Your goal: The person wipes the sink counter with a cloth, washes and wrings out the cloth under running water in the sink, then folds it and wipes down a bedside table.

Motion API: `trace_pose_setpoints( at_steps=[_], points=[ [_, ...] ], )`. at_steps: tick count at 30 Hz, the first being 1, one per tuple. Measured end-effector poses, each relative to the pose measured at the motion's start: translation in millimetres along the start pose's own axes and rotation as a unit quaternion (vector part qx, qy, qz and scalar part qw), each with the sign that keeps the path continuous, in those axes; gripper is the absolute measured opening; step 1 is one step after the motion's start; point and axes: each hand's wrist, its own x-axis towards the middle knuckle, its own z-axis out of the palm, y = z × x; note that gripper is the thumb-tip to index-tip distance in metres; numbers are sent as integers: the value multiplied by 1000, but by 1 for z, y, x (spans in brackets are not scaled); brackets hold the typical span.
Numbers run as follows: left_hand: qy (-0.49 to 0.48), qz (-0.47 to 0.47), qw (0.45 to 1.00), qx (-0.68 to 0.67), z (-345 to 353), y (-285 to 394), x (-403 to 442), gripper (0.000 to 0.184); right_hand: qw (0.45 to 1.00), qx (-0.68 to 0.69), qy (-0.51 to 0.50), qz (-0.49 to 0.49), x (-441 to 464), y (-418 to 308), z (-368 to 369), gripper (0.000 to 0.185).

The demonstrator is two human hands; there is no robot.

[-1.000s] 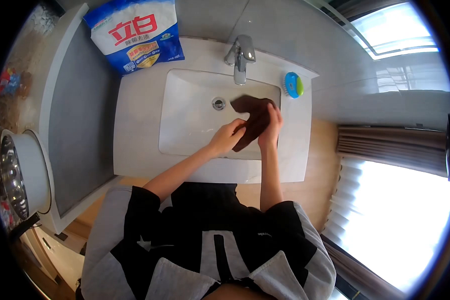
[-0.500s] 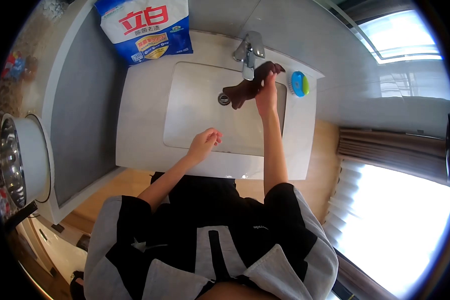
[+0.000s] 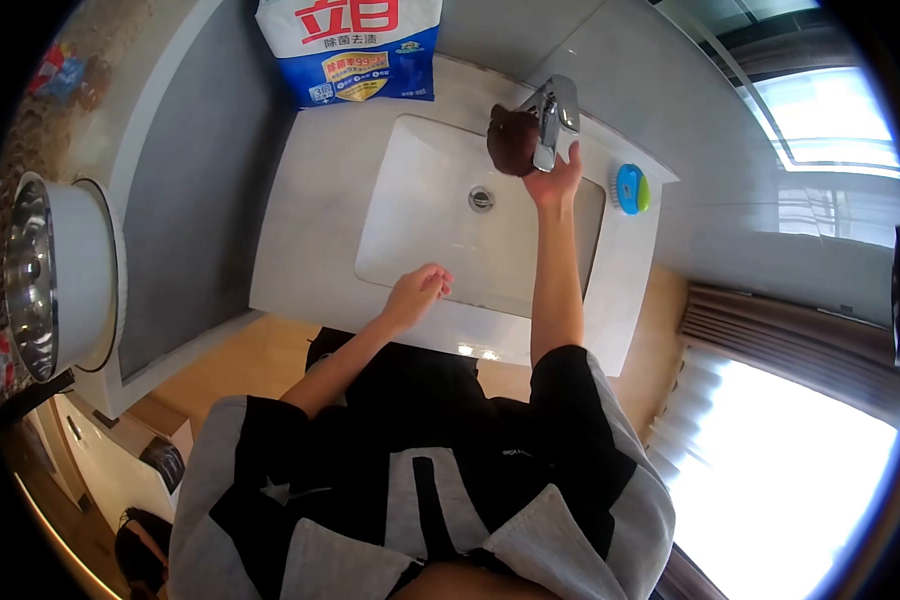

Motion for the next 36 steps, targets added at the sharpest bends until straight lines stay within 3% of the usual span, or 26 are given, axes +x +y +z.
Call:
trace_pose_setpoints(
  at_steps=[2, 9, 13, 14, 16, 18, 19, 21, 22, 23, 24, 27, 28, 29, 32, 33, 36],
  points=[
    [-3, 9, 1000, 17, -6, 4, -5, 21, 1000, 11, 6, -14, -7, 6, 1, 81],
    [41, 21, 999, 10, -33, -6, -21, 22, 978, -137, 156, 6, -15, 12, 12, 70],
    [73, 17, 997, 34, -53, -5, -36, 22, 981, -43, 177, 68, -60, 12, 13, 66],
    [81, 16, 996, 34, -58, -6, -40, 22, 995, -30, 12, 90, -59, 4, -32, 60],
    [103, 17, 994, 41, -66, -2, -49, 21, 963, 58, -231, 129, -75, -10, -68, 47],
    [131, 19, 990, 55, -70, 2, -66, 19, 994, 38, -90, 39, -128, -8, 16, 33],
    [138, 34, 990, 4, -71, 3, -74, 19, 988, -63, 123, -76, -151, 6, 60, 27],
    [148, 71, 981, -99, -73, 5, -87, 19, 985, -96, -126, -62, -127, -17, -33, 20],
    [148, 9, 985, -93, -76, 23, -103, 21, 978, -186, -37, -88, -134, -5, -5, 18],
    [163, 11, 981, -104, -78, 36, -115, 21, 954, -273, 51, -114, -143, 7, 24, 16],
    [176, 12, 978, -114, -78, 46, -128, 21, 923, -352, 7, -155, -143, 13, 27, 12],
    [239, 39, 960, -138, -89, 68, -164, 22, 864, -480, -34, -150, -120, 33, 39, 8],
    [264, 62, 951, -151, -96, 67, -174, 21, 847, -508, -13, -159, -133, 52, 83, 6],
    [289, 83, 940, -163, -102, 68, -185, 21, 812, -566, -67, -126, -118, 54, 76, 13],
    [386, 150, 900, -135, -117, 90, -226, 20, 683, -667, -247, -166, -91, 82, 86, 48],
    [423, 161, 884, -114, -122, 95, -239, 20, 675, -665, -258, -191, -96, 96, 105, 42],
    [503, 237, 828, -71, -139, 104, -272, 20, 708, -628, -321, -29, -115, 130, 163, 39]
  ],
)
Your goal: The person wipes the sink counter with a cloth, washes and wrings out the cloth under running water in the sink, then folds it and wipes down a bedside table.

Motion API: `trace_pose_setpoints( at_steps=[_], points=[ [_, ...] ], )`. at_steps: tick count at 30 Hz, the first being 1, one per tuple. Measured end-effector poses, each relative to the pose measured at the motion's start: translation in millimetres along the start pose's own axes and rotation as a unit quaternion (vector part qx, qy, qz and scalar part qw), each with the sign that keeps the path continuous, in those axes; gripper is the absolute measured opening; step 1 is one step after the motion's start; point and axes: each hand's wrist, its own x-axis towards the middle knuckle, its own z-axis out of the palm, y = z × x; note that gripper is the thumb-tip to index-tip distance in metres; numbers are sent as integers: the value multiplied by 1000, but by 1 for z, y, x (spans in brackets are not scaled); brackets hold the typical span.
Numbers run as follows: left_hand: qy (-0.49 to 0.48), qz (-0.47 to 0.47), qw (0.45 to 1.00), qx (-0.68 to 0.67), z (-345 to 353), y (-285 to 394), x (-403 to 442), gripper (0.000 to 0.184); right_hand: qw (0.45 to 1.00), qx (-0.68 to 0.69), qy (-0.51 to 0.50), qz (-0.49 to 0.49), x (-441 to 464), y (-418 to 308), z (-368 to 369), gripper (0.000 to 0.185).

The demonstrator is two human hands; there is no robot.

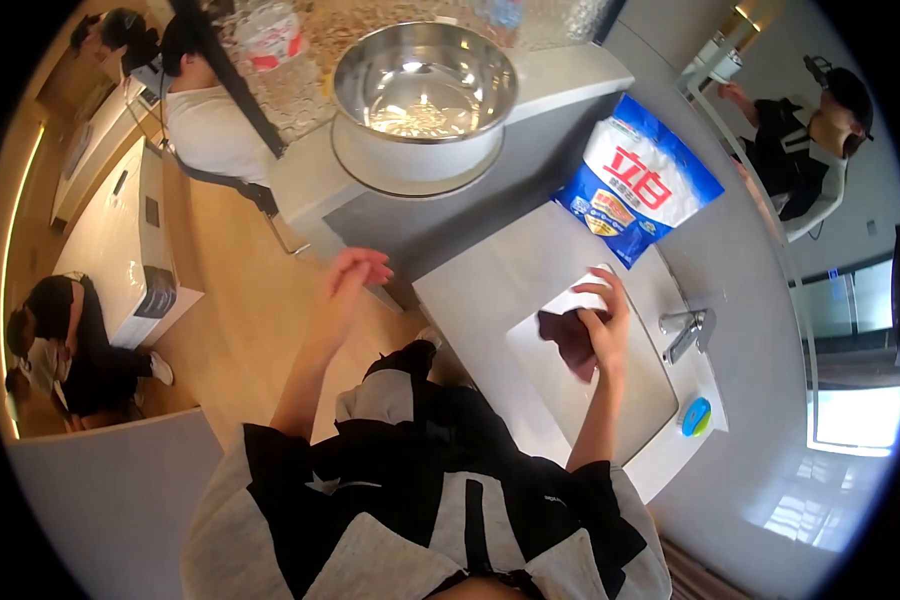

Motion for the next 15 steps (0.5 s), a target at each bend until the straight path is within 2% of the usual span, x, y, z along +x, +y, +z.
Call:
trace_pose_setpoints(
  at_steps=[1, 3, 6, 8, 9, 11, 15],
  points=[
    [30, 34, 998, 38, -6, 8, 1, 21, 996, 66, -61, 30, 11, -11, 15, 39],
    [87, 99, 984, 117, -18, 26, 4, 21, 984, 92, -143, 48, 37, -17, 44, 32],
    [162, 155, 951, 213, -39, 43, 18, 24, 979, 89, -179, 42, 72, -43, 83, 34],
    [173, 178, 949, 193, -28, 69, 34, 26, 971, 134, -191, 55, 94, -55, 102, 43],
    [179, 190, 948, 183, -26, 78, 43, 28, 972, 147, -163, 82, 101, -63, 109, 47],
    [150, 141, 968, 147, -40, 69, 67, 32, 974, 140, -142, 104, 117, -69, 116, 52],
    [78, 20, 987, 136, -48, 93, 96, 36, 984, 150, -72, 69, 125, -86, 133, 55]
  ],
)
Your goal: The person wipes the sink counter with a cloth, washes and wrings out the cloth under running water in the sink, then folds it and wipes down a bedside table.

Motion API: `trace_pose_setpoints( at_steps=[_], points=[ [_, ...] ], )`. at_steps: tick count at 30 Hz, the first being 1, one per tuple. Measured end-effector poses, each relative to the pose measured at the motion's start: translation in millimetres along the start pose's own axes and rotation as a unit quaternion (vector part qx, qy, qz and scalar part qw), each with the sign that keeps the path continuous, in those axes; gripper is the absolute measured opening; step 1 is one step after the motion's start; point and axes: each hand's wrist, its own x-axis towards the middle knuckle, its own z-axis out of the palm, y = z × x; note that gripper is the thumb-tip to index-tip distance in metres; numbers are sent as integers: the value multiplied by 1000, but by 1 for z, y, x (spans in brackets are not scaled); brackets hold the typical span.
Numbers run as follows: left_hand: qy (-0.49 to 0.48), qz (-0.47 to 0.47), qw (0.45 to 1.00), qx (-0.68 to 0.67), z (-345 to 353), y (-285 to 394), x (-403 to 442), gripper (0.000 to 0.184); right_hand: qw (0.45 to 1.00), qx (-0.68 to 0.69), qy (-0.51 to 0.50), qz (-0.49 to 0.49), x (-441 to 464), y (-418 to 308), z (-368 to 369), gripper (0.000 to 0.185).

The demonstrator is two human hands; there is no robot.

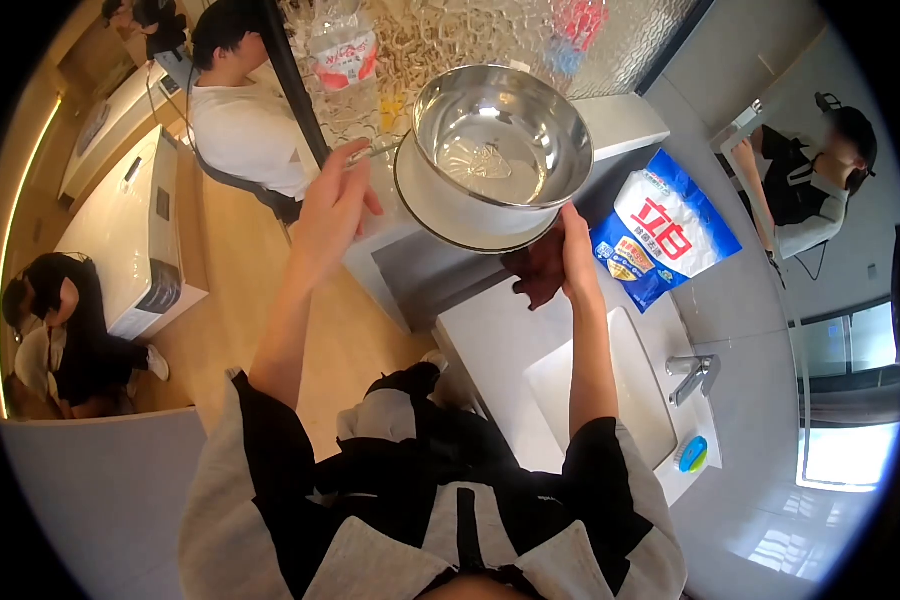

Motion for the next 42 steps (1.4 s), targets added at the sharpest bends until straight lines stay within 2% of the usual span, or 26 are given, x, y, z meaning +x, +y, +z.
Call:
trace_pose_setpoints(
  at_steps=[2, 3, 4, 6, 8, 9, 10, 11, 13, 16, 21, 27, 29, 31, 34, 37, 39, 41, 42],
  points=[
    [-58, -7, 998, 24, 2, -3, 17, 39, 999, -22, 7, -28, 6, 0, 1, 56],
    [-88, -9, 995, 36, 4, -6, 23, 40, 1000, 24, 15, 2, 4, -4, 3, 55],
    [-91, -14, 995, 27, 6, -9, 28, 41, 997, 71, 23, 31, -1, -13, 8, 55],
    [-99, -21, 995, 9, 10, -14, 34, 41, 997, 69, 17, 18, -2, -16, 9, 54],
    [-80, -24, 996, 33, 15, -15, 35, 41, 998, -29, -9, -59, 2, -11, 4, 53],
    [-70, -24, 996, 44, 18, -16, 35, 41, 999, -20, 0, -37, -3, -19, 8, 50],
    [-58, -22, 997, 54, 21, -15, 35, 41, 996, -46, 14, -68, -3, -19, 11, 50],
    [-29, 15, 991, 133, 25, -14, 32, 37, 992, -73, 28, -100, -2, -17, 14, 49],
    [-24, 13, 997, 71, 27, -19, 33, 36, 975, -111, 48, -186, 7, -5, 13, 51],
    [-22, 5, 999, 41, 28, -10, 30, 34, 992, -105, 36, -65, -3, -18, 12, 53],
    [-18, 20, 999, 30, 33, -5, 25, 34, 992, -85, 57, -67, -13, -21, 10, 53],
    [-38, 37, 998, 32, 52, 20, 4, 34, 972, -127, 112, -161, -31, -22, -14, 48],
    [-59, 42, 997, 19, 63, 20, -1, 35, 966, -146, 132, -169, -46, -26, -24, 44],
    [-87, 55, 995, 3, 77, 16, -7, 36, 976, -164, 120, -82, -62, -25, -46, 30],
    [-133, 52, 990, 1, 108, 10, -17, 36, 980, -165, 106, 33, -88, -28, -74, 27],
    [-183, 43, 982, 20, 139, -1, -26, 34, 977, -130, 147, -79, -98, 10, -99, 40],
    [-225, 33, 973, 27, 161, -23, -27, 33, 977, -143, 152, -44, -109, 24, -114, 40],
    [-255, 23, 966, 42, 178, -42, -25, 34, 980, -128, 147, 34, -116, 42, -128, 39],
    [-270, 19, 961, 51, 187, -53, -23, 34, 977, -148, 156, 3, -114, 59, -134, 37]
  ],
)
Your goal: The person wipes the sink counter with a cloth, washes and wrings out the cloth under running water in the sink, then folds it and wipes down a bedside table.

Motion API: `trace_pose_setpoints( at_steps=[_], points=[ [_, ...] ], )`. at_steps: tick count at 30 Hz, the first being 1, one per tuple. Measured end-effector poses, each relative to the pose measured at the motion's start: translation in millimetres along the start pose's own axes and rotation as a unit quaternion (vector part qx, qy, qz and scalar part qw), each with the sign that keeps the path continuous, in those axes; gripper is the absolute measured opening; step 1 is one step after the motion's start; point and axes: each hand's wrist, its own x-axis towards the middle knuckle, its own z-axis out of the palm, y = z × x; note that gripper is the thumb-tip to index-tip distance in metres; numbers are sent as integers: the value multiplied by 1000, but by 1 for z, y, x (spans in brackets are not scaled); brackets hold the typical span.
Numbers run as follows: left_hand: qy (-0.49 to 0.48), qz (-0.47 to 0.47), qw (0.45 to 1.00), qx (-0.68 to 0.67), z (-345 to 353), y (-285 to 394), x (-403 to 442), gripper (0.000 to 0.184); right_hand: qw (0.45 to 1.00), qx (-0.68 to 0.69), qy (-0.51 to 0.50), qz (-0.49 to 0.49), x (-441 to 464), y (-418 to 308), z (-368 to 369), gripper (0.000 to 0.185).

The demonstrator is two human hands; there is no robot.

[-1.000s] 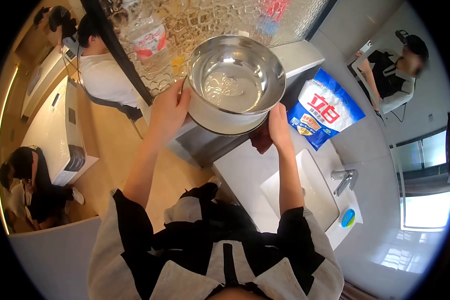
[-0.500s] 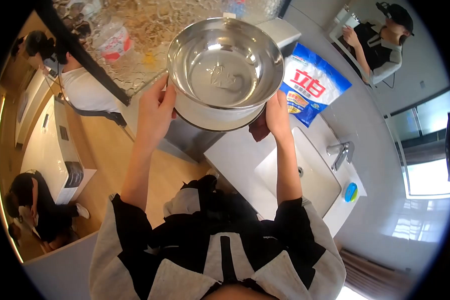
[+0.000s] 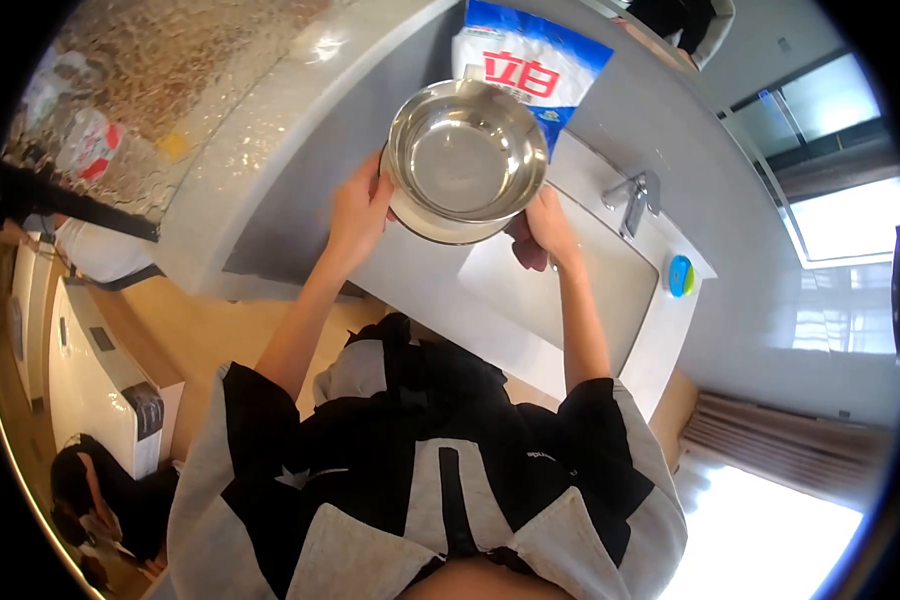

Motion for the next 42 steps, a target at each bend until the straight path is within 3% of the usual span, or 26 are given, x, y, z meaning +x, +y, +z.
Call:
trace_pose_setpoints(
  at_steps=[3, 8, 14, 19, 21, 26, 33, 39, 42],
  points=[
    [-17, 3, 999, 33, 22, -46, 21, 35, 998, 37, -13, 55, 12, 52, 2, 39],
    [-26, -8, 995, 96, 49, -105, 53, 37, 998, 11, 7, 58, 35, 124, 9, 46],
    [-22, 10, 991, 133, 71, -166, 96, 38, 996, 8, 21, 86, 59, 155, 8, 52],
    [-10, 0, 989, 151, 84, -178, 114, 35, 987, 45, 1, 154, 74, 158, 2, 51],
    [-56, -41, 985, 160, 83, -161, 114, 35, 987, 63, 14, 150, 78, 162, 2, 48],
    [-50, 16, 982, 180, 86, -160, 117, 33, 986, 84, 48, 137, 81, 173, 7, 43],
    [-36, 50, 984, 169, 92, -178, 121, 30, 987, -92, 45, 126, 89, 195, 2, 47],
    [-58, 12, 976, 208, 88, -176, 124, 34, 958, -263, 36, 107, 86, 174, 2, 40],
    [-38, 13, 970, 239, 90, -178, 122, 35, 956, -268, 35, 112, 82, 168, -1, 45]
  ],
)
